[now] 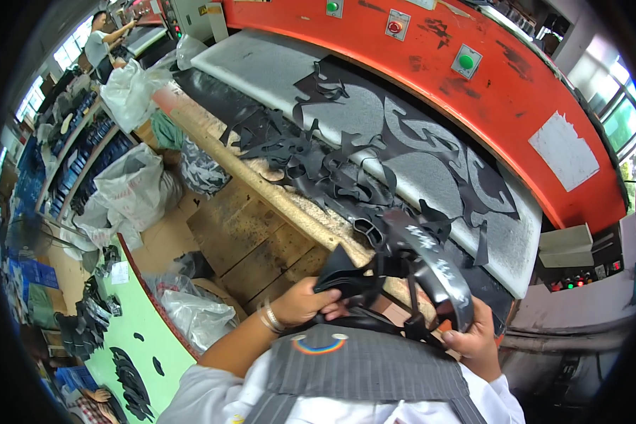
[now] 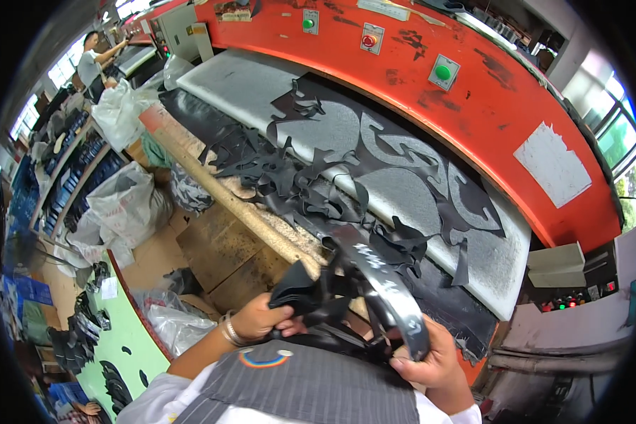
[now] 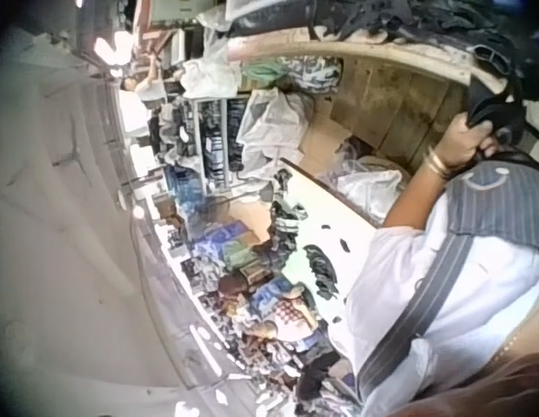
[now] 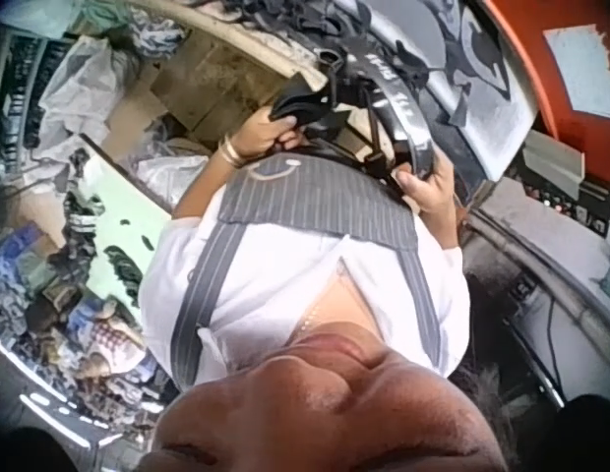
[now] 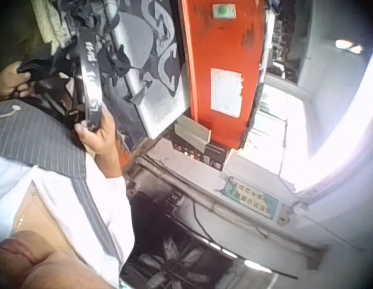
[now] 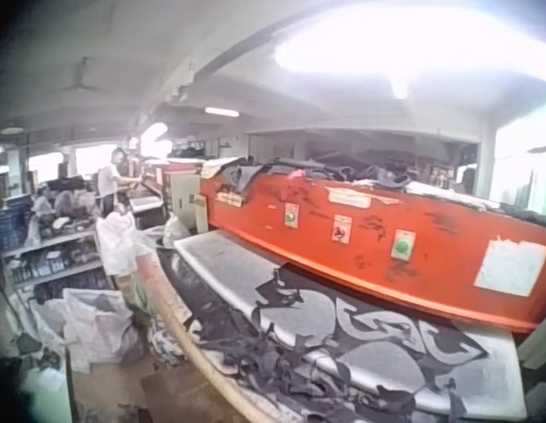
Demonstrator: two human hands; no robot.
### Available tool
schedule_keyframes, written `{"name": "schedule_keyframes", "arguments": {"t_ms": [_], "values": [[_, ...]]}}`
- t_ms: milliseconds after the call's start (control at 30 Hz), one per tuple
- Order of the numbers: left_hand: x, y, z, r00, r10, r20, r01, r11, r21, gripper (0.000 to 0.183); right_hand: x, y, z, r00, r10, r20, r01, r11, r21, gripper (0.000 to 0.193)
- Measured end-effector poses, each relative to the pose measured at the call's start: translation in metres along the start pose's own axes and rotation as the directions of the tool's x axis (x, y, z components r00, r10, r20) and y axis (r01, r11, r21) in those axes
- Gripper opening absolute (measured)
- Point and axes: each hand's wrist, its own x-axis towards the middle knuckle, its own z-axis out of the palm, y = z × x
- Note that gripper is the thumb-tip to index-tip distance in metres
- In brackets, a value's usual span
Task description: Cutting shoe components from leather sheets using a hydraulic press and metal dies.
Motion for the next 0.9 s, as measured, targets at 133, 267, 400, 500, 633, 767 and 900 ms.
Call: {"name": "schedule_keyframes", "arguments": {"t_ms": [133,267,400,500,633,767,900], "values": [[-0.067,0.0,-0.026,0.947,0.212,-0.242,-0.2,0.977,0.073,0.049,0.034,-0.007,0.057,0.965,-0.115,0.237,0.144,0.983,-0.11,0.036],[-0.125,-0.007,-0.047,0.858,0.308,-0.412,-0.301,0.95,0.082,0.051,0.061,-0.006,0.111,0.84,-0.337,0.426,0.427,0.894,-0.136,0.035],[-0.169,-0.035,-0.087,0.827,0.475,-0.3,-0.445,0.88,0.165,0.046,0.058,-0.017,0.141,0.823,-0.318,0.471,0.417,0.901,-0.121,0.035],[-0.16,-0.032,-0.126,0.667,0.695,0.268,-0.72,0.694,-0.009,0.028,0.044,-0.022,0.147,0.99,-0.081,0.115,0.091,0.993,-0.081,0.04],[-0.227,-0.037,-0.186,0.501,0.763,-0.408,-0.577,0.646,0.5,0.026,0.036,-0.025,0.111,0.92,-0.178,-0.348,0.101,0.969,-0.227,0.043],[-0.326,-0.057,-0.283,0.22,0.369,-0.903,-0.827,0.561,0.028,0.023,0.024,-0.012,0.041,0.955,-0.261,-0.14,-0.036,0.368,-0.929,0.031],[-0.373,-0.118,-0.297,-0.2,-0.06,-0.978,-0.72,0.686,0.105,0.027,0.009,0.049,0.003,0.998,0.05,-0.031,-0.033,0.032,-0.999,0.04]]}}
